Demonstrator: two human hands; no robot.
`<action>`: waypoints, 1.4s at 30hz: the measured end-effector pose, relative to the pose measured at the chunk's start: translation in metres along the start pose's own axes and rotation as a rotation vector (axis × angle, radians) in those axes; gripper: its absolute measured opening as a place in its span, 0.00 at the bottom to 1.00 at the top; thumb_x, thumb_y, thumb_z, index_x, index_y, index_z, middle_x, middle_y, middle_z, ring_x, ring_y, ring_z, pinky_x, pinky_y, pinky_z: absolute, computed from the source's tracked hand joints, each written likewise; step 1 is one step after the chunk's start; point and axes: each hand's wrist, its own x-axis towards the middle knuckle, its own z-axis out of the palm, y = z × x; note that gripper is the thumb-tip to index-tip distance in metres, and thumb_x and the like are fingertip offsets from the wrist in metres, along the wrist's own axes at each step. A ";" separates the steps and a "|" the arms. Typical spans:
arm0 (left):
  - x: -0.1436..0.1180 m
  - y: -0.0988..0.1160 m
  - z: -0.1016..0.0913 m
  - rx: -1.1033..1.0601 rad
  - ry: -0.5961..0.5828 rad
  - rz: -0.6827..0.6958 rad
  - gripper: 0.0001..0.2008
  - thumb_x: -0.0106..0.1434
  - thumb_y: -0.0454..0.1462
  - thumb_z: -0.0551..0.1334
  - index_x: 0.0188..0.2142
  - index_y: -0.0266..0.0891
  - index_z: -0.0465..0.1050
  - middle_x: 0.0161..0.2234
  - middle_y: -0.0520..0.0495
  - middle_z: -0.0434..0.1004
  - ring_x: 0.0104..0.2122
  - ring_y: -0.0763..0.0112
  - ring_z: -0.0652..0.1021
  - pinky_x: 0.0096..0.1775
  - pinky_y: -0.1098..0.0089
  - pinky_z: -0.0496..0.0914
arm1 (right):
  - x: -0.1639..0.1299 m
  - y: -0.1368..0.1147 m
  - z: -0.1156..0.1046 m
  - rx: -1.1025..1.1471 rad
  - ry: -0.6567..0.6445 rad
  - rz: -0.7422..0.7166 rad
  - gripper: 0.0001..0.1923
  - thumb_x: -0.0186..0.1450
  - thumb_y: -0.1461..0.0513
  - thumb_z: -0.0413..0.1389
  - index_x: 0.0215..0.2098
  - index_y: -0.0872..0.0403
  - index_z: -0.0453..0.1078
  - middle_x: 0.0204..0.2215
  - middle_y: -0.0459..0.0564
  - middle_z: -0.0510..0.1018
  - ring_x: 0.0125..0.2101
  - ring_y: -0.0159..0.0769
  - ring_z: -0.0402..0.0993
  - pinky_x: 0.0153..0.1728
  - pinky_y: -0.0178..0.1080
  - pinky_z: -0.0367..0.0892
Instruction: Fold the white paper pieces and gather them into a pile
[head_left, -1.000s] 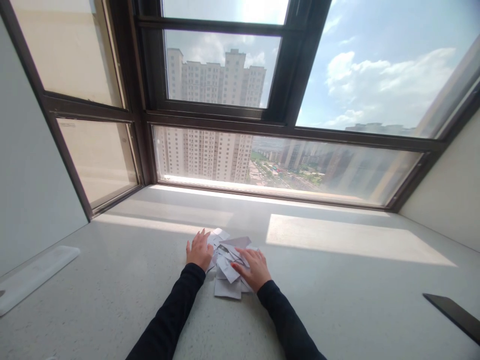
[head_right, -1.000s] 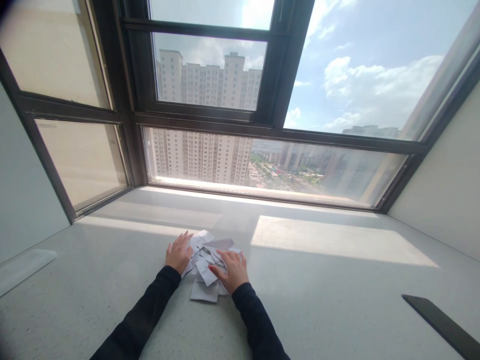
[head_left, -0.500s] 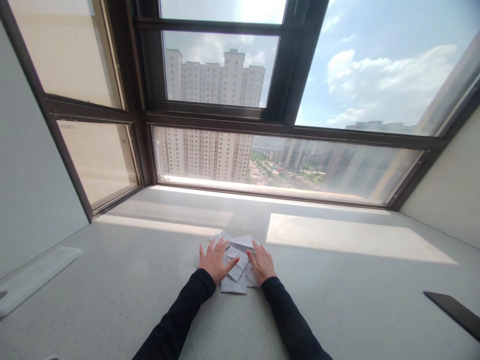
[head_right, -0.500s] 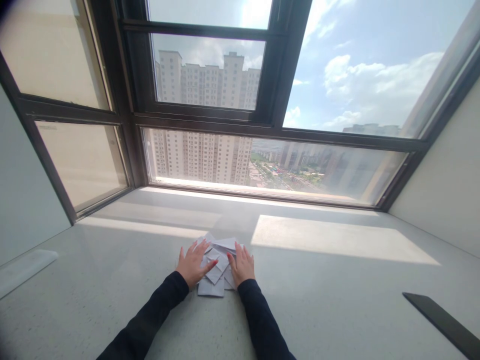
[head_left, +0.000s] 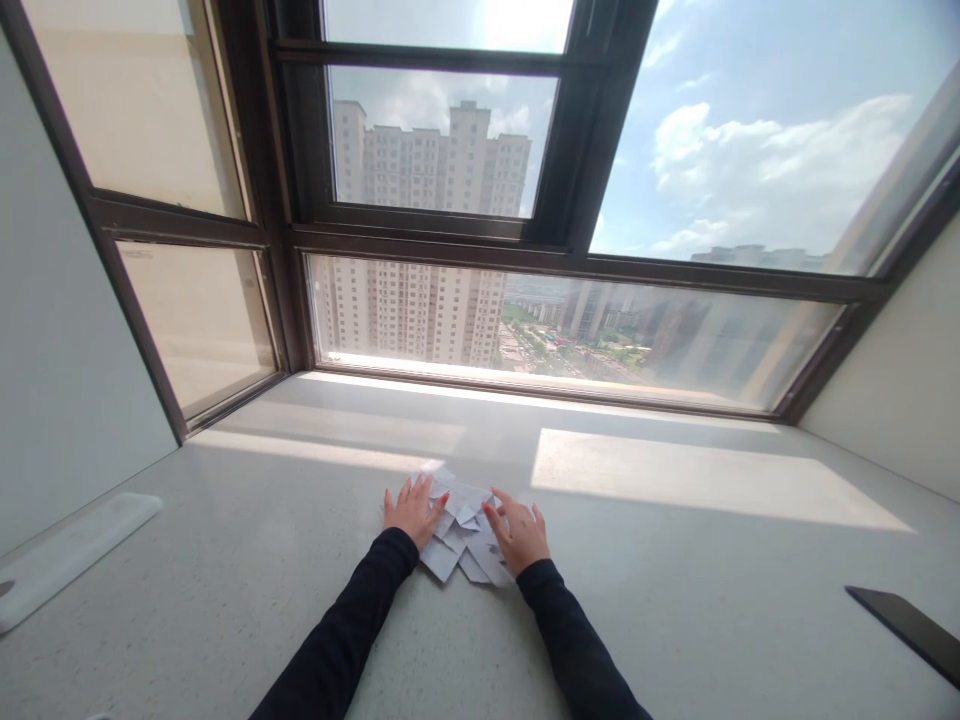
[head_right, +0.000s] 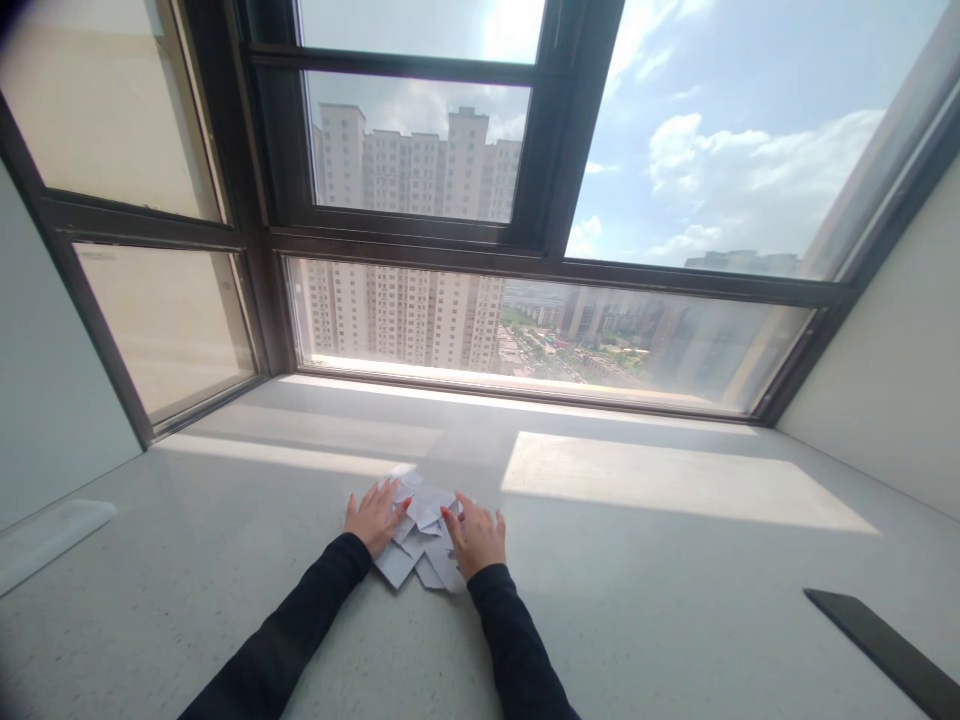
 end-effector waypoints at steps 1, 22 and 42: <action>0.002 -0.001 0.002 -0.021 -0.005 -0.006 0.26 0.58 0.49 0.37 0.54 0.44 0.47 0.55 0.48 0.51 0.54 0.62 0.51 0.50 0.52 0.45 | -0.003 -0.004 0.001 -0.011 -0.011 -0.057 0.26 0.57 0.47 0.40 0.50 0.48 0.55 0.42 0.51 0.69 0.44 0.40 0.62 0.48 0.50 0.46; -0.024 0.073 0.020 0.002 -0.033 0.379 0.24 0.54 0.52 0.44 0.50 0.56 0.53 0.55 0.51 0.49 0.54 0.48 0.42 0.43 0.37 0.31 | 0.009 0.025 0.006 0.301 0.313 0.081 0.31 0.59 0.47 0.28 0.43 0.58 0.62 0.41 0.56 0.68 0.44 0.39 0.60 0.45 0.45 0.54; -0.003 -0.045 -0.031 0.186 0.160 0.055 0.23 0.55 0.41 0.49 0.51 0.53 0.52 0.54 0.54 0.51 0.54 0.54 0.45 0.48 0.45 0.32 | 0.011 0.016 0.008 0.278 0.183 -0.026 0.25 0.61 0.52 0.32 0.40 0.54 0.64 0.36 0.52 0.72 0.39 0.37 0.66 0.41 0.41 0.60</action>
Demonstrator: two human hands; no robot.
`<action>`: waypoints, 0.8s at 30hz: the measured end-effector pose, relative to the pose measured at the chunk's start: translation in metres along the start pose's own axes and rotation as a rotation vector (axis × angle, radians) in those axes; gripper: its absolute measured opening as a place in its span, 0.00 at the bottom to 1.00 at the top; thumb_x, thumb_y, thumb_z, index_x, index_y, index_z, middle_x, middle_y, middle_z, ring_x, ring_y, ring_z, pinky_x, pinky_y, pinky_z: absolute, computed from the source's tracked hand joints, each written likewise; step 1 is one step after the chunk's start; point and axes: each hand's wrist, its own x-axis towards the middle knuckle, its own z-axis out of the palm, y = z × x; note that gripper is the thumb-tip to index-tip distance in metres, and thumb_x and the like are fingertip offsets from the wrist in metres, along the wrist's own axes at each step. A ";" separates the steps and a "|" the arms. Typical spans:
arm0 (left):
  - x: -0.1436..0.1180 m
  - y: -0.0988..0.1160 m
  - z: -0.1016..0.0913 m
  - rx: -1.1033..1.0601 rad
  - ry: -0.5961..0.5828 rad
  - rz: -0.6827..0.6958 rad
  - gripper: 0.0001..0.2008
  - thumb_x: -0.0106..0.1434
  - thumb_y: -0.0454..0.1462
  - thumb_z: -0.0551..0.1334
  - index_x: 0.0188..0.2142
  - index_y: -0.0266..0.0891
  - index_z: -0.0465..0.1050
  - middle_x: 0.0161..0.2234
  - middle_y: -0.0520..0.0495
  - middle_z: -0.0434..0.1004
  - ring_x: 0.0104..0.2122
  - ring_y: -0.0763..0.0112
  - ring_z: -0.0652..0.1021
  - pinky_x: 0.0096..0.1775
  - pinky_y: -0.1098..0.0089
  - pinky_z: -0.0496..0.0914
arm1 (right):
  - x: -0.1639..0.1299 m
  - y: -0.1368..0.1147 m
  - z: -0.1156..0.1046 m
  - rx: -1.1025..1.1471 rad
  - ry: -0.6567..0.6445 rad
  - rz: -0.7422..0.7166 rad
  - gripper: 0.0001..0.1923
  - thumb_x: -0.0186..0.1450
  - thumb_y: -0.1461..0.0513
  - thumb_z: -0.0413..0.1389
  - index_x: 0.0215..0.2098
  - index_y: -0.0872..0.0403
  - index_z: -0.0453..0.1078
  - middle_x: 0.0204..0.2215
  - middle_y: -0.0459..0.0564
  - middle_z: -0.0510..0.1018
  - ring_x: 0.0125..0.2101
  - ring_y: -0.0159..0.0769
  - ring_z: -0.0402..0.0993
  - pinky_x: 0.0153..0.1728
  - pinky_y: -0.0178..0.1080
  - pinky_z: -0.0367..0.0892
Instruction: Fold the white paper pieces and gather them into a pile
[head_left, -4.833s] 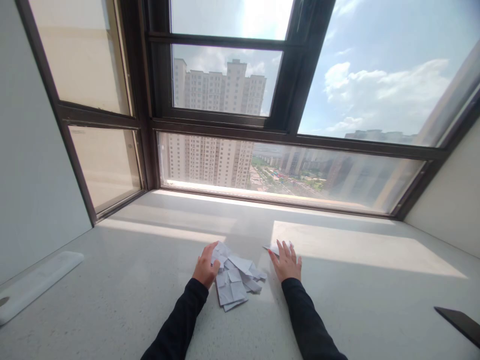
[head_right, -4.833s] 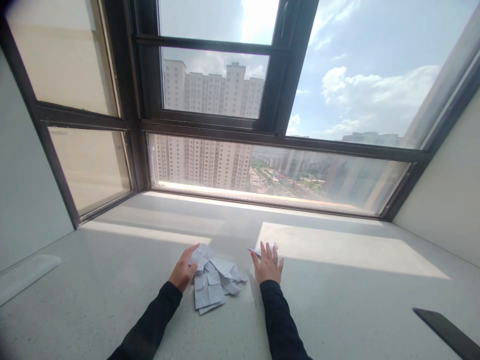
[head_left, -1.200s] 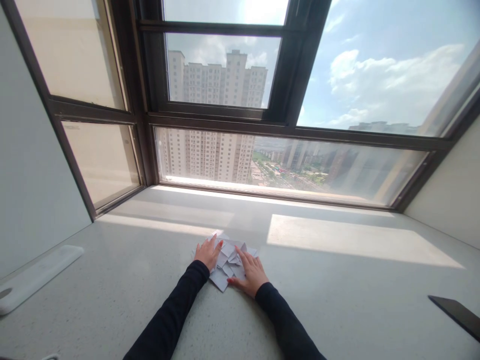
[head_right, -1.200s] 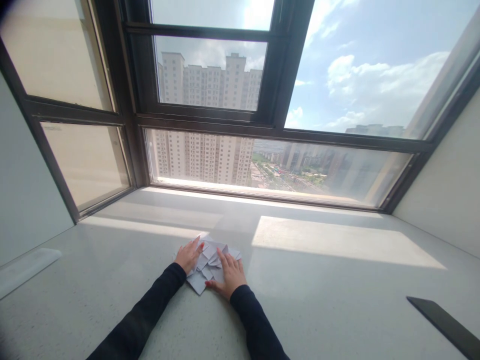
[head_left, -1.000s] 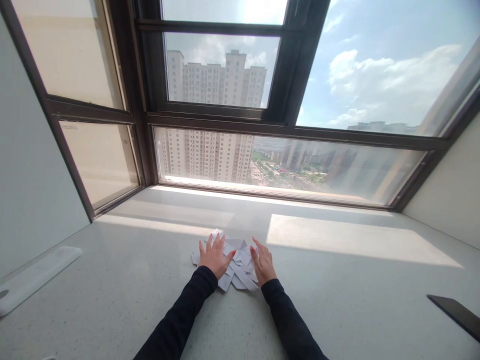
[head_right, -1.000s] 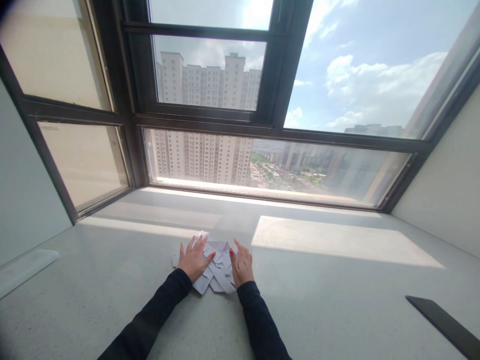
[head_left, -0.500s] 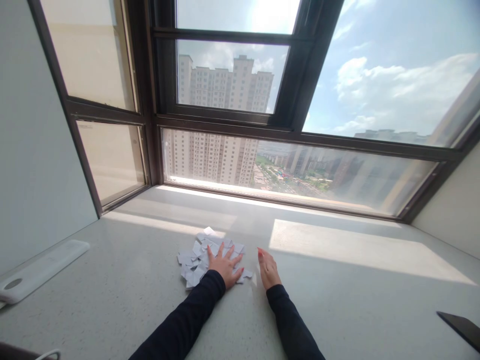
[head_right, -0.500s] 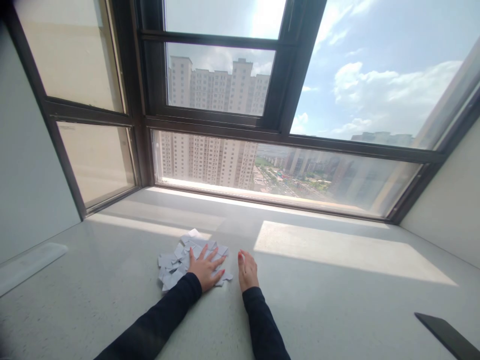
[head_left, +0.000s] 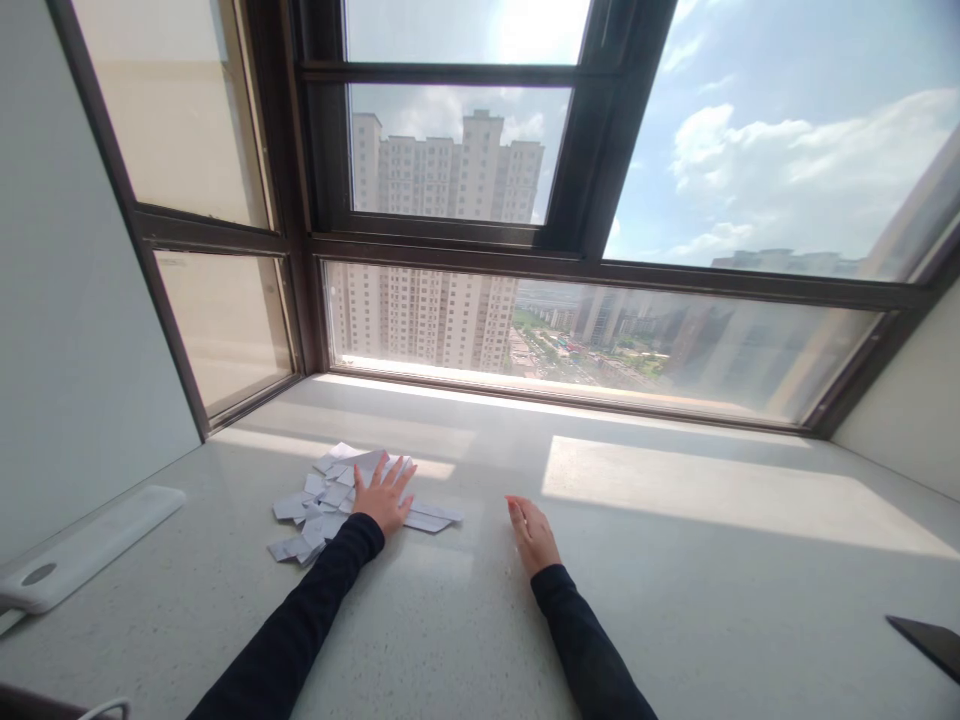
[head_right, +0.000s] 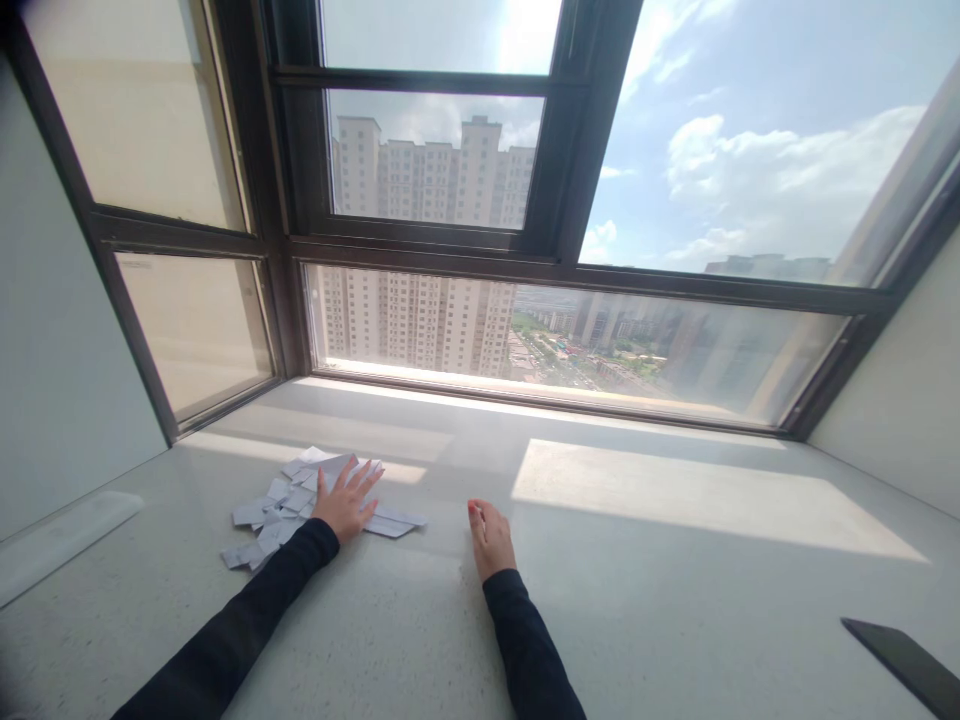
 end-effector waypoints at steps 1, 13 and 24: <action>-0.001 0.011 0.002 -0.011 0.031 0.041 0.22 0.55 0.42 0.48 0.51 0.51 0.53 0.55 0.53 0.51 0.54 0.56 0.46 0.48 0.46 0.32 | -0.001 0.000 0.001 -0.012 -0.007 -0.005 0.25 0.60 0.51 0.33 0.41 0.55 0.64 0.38 0.53 0.71 0.42 0.38 0.64 0.42 0.42 0.59; 0.003 0.037 0.025 -0.056 -0.019 0.157 0.20 0.56 0.38 0.47 0.49 0.52 0.56 0.54 0.53 0.53 0.55 0.61 0.46 0.50 0.48 0.30 | -0.008 -0.001 0.008 -0.242 -0.296 -0.063 0.24 0.60 0.52 0.38 0.51 0.55 0.55 0.49 0.53 0.63 0.52 0.41 0.51 0.48 0.46 0.51; -0.003 0.027 0.002 -0.046 0.049 -0.016 0.19 0.52 0.32 0.49 0.45 0.43 0.61 0.52 0.47 0.56 0.52 0.60 0.53 0.50 0.55 0.45 | -0.008 0.003 0.010 -0.164 -0.300 -0.024 0.25 0.60 0.52 0.37 0.50 0.56 0.57 0.48 0.54 0.64 0.51 0.43 0.53 0.49 0.47 0.51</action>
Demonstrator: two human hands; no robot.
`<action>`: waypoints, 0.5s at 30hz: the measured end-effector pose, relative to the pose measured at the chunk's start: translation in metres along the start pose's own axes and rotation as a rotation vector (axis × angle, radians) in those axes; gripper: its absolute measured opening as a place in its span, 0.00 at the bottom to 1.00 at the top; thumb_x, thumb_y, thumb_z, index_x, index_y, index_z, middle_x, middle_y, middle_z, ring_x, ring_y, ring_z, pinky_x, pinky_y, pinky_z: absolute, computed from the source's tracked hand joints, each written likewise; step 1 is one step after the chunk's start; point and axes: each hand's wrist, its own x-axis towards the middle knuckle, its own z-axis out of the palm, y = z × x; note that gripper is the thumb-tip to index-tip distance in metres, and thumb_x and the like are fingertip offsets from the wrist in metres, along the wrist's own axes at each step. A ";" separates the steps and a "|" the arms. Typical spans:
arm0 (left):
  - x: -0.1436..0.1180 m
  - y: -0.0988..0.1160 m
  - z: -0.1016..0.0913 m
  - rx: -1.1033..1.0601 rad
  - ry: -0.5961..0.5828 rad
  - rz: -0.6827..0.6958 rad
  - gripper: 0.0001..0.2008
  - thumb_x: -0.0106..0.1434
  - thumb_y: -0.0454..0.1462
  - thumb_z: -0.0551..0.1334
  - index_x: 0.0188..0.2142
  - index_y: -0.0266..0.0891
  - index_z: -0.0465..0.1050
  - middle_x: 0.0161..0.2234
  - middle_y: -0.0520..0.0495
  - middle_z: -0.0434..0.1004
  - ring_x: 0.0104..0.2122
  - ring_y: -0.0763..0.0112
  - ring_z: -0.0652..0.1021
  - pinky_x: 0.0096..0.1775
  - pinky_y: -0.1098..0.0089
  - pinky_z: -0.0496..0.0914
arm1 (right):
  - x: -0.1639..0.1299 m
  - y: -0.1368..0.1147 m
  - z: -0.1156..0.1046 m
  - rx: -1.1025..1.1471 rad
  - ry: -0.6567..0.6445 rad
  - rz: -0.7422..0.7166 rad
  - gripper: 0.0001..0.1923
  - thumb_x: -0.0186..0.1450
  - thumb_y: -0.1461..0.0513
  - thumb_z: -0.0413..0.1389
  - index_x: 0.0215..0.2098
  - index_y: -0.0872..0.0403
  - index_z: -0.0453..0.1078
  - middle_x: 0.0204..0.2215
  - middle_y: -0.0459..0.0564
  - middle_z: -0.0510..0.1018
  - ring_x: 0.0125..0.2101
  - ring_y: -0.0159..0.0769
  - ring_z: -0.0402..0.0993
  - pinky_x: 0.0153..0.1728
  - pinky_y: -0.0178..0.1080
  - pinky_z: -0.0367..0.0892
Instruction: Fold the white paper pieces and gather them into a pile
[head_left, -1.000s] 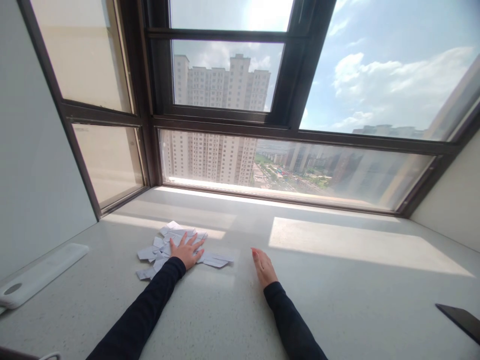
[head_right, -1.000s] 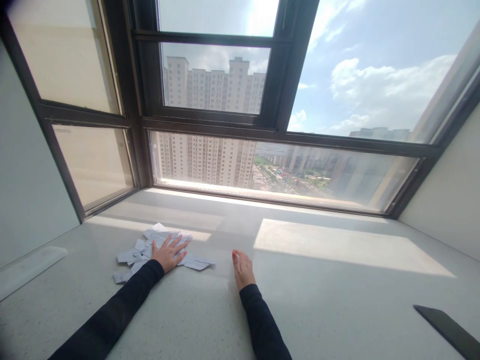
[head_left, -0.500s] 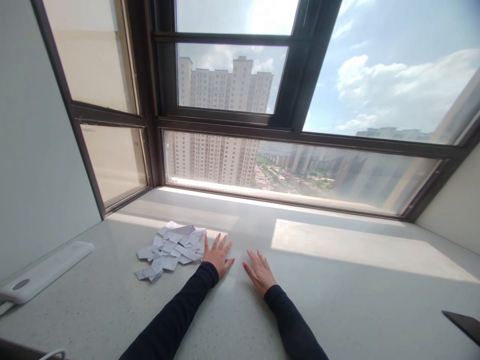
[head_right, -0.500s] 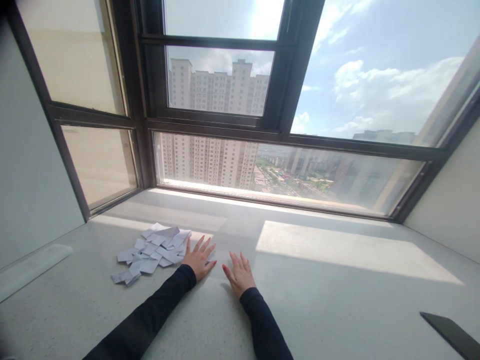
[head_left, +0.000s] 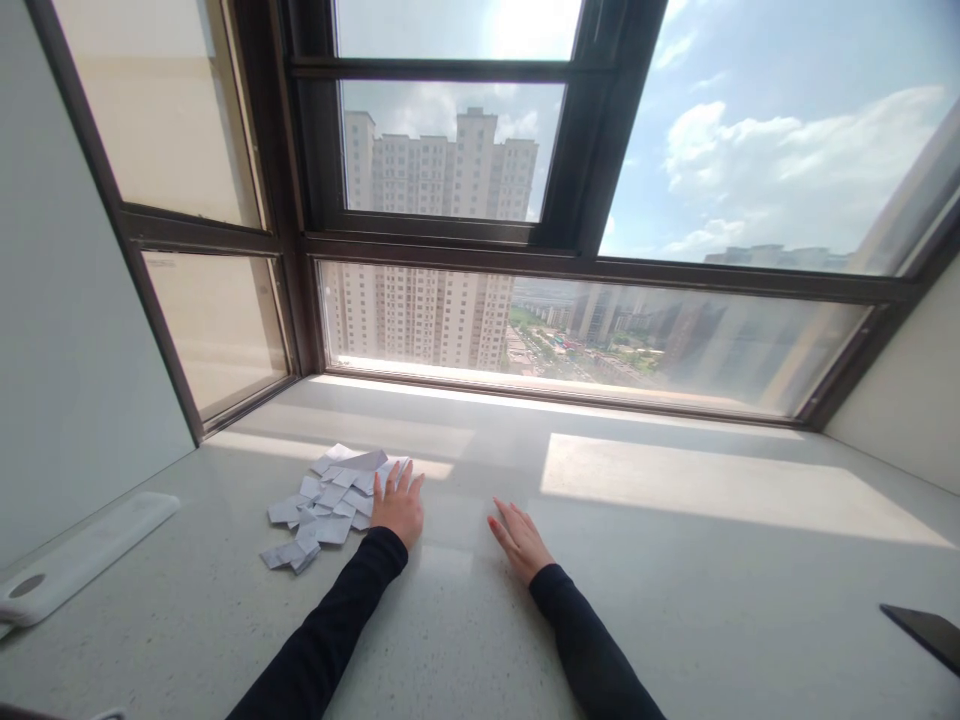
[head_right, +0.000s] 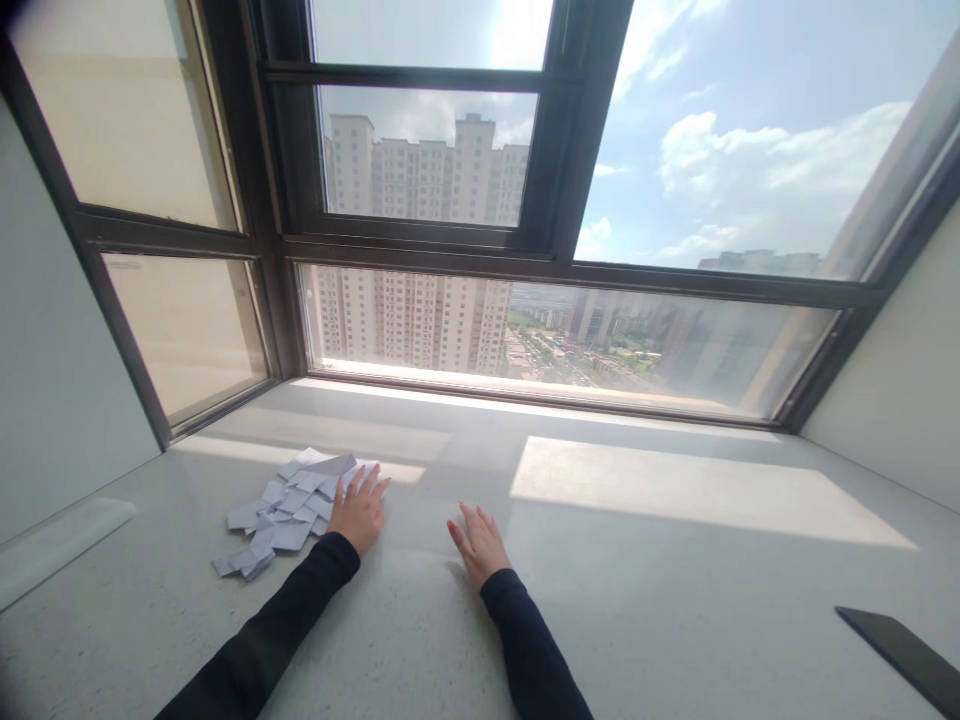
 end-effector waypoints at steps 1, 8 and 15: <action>0.000 0.008 0.000 -0.027 -0.007 0.013 0.17 0.54 0.34 0.49 0.44 0.42 0.62 0.50 0.46 0.59 0.50 0.61 0.57 0.48 0.59 0.50 | 0.000 0.000 0.000 0.000 -0.009 0.001 0.25 0.60 0.52 0.37 0.50 0.57 0.57 0.48 0.54 0.64 0.51 0.43 0.53 0.49 0.48 0.50; -0.012 0.033 0.013 -0.118 -0.227 0.011 0.16 0.59 0.41 0.42 0.29 0.40 0.65 0.28 0.47 0.71 0.29 0.68 0.72 0.29 0.71 0.61 | -0.002 0.001 -0.003 -0.048 -0.045 -0.026 0.24 0.59 0.54 0.40 0.50 0.57 0.57 0.48 0.53 0.63 0.51 0.43 0.52 0.50 0.46 0.50; -0.013 0.024 0.017 -0.131 -0.283 0.039 0.15 0.59 0.43 0.44 0.27 0.41 0.65 0.27 0.49 0.72 0.30 0.69 0.72 0.27 0.73 0.59 | -0.004 0.002 -0.005 -0.058 -0.034 -0.052 0.23 0.57 0.55 0.43 0.49 0.56 0.58 0.49 0.53 0.63 0.51 0.41 0.52 0.50 0.44 0.50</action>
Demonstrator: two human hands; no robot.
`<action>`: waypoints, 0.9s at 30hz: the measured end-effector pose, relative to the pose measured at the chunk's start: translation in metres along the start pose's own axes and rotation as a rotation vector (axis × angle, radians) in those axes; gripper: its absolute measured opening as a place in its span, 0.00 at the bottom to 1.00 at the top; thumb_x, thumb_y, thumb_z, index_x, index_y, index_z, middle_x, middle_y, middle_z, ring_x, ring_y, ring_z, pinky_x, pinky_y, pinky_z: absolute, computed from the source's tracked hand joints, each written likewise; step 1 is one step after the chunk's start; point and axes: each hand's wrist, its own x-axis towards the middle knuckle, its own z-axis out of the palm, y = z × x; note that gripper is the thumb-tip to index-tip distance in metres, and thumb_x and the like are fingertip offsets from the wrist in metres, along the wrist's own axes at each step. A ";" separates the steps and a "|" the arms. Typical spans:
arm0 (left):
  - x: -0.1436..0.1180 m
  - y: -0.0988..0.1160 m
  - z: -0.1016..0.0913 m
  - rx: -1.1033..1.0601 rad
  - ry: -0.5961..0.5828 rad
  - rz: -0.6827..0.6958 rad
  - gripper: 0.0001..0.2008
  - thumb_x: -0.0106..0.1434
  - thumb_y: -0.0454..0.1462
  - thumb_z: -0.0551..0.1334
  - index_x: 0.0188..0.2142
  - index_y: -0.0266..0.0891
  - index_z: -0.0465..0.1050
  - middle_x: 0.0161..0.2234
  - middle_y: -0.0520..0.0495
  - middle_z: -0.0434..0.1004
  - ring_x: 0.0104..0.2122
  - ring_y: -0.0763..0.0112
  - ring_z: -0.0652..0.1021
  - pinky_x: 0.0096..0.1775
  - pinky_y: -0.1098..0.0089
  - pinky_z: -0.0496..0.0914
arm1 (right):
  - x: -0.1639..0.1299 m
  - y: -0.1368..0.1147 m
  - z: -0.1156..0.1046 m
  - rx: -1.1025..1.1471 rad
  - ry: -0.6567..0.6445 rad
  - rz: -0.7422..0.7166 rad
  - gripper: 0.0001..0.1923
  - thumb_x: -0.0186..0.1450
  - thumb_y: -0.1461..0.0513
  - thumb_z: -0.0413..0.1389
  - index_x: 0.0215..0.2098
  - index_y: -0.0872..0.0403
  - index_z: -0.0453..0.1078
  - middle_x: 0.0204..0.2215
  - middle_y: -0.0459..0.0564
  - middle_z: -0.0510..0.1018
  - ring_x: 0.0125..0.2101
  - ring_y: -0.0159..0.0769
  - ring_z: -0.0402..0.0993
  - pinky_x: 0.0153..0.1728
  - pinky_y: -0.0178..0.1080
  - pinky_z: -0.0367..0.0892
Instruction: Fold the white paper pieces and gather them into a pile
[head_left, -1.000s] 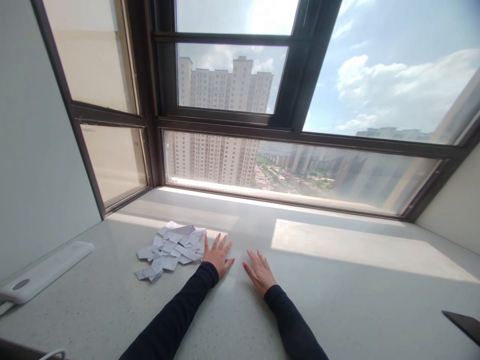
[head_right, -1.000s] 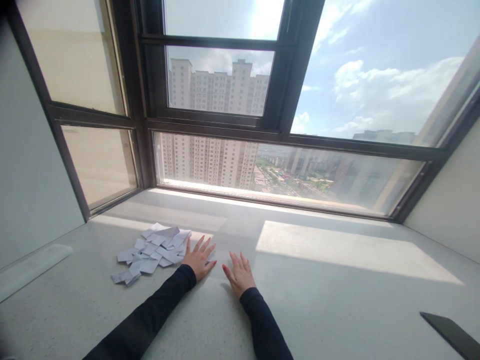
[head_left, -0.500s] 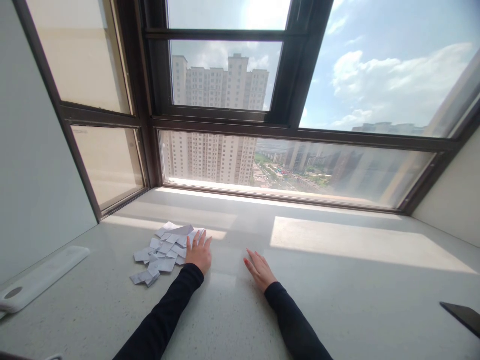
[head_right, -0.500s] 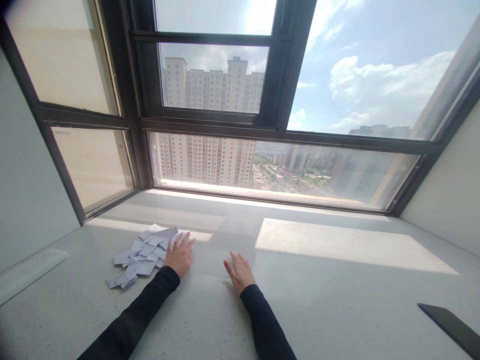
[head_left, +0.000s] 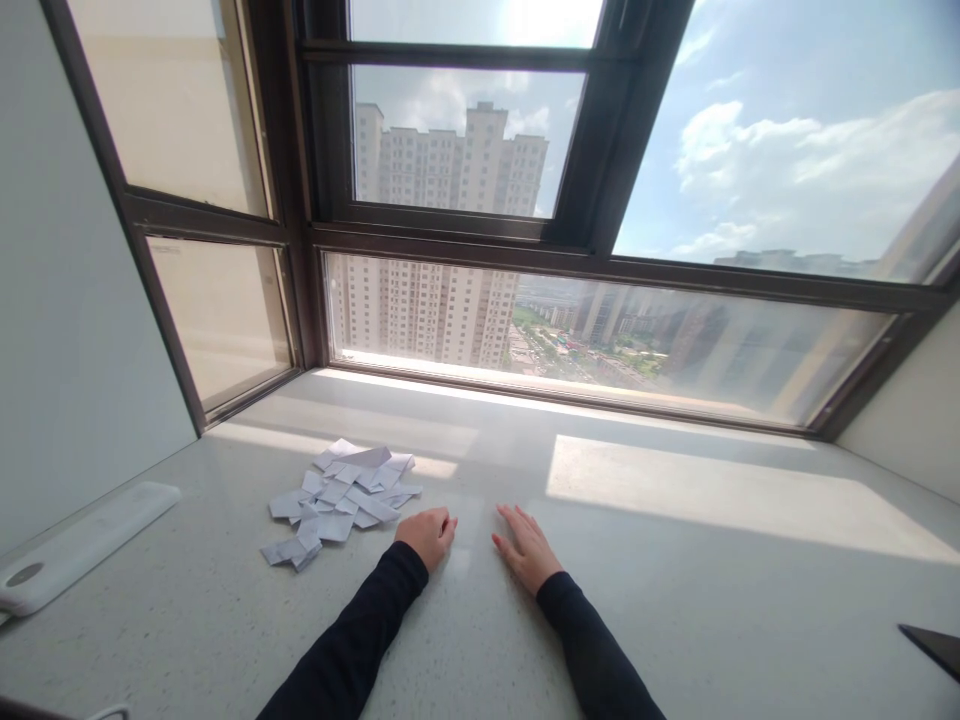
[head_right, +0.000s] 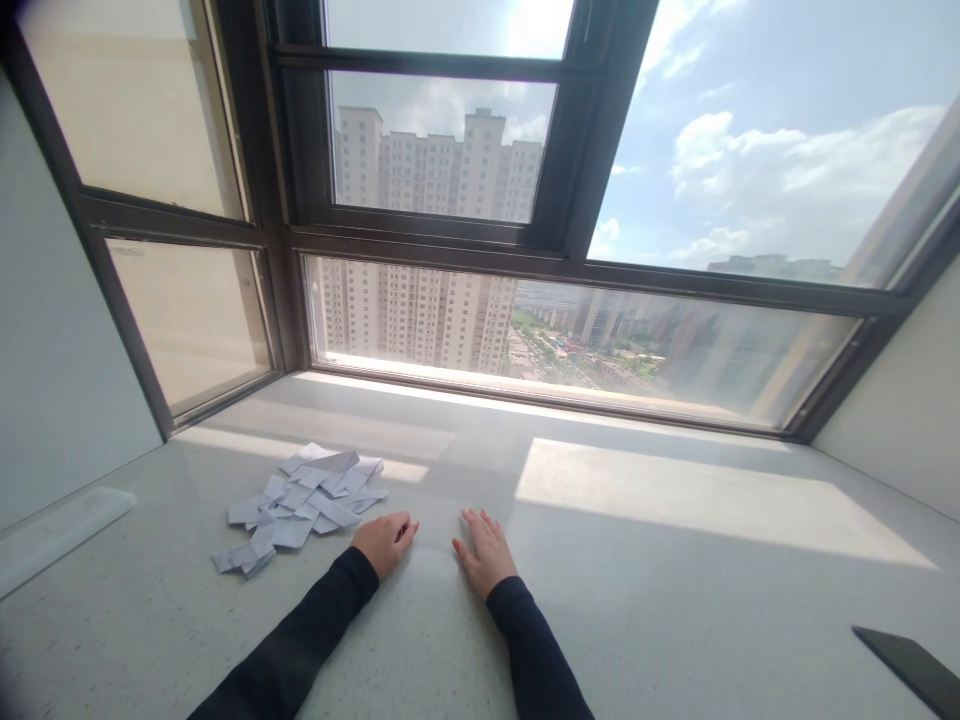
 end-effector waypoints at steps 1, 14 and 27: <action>0.001 0.000 0.000 -0.001 -0.003 0.001 0.16 0.59 0.44 0.44 0.27 0.41 0.65 0.27 0.49 0.72 0.30 0.69 0.72 0.27 0.73 0.59 | 0.000 0.000 -0.001 0.000 0.000 -0.005 0.22 0.57 0.56 0.44 0.48 0.56 0.59 0.49 0.53 0.63 0.51 0.41 0.52 0.50 0.44 0.50; 0.002 -0.001 0.001 -0.011 -0.005 0.006 0.16 0.58 0.44 0.44 0.28 0.41 0.65 0.29 0.49 0.72 0.30 0.69 0.72 0.28 0.73 0.59 | -0.001 -0.003 -0.005 -0.010 -0.034 -0.008 0.22 0.57 0.57 0.45 0.47 0.58 0.60 0.49 0.54 0.62 0.52 0.41 0.51 0.50 0.44 0.49; 0.001 0.000 0.001 -0.017 -0.013 -0.005 0.16 0.58 0.44 0.44 0.27 0.41 0.65 0.28 0.49 0.72 0.30 0.69 0.72 0.28 0.73 0.59 | -0.002 -0.002 -0.003 0.018 -0.031 -0.005 0.21 0.57 0.56 0.44 0.47 0.55 0.59 0.49 0.53 0.62 0.52 0.40 0.49 0.50 0.44 0.47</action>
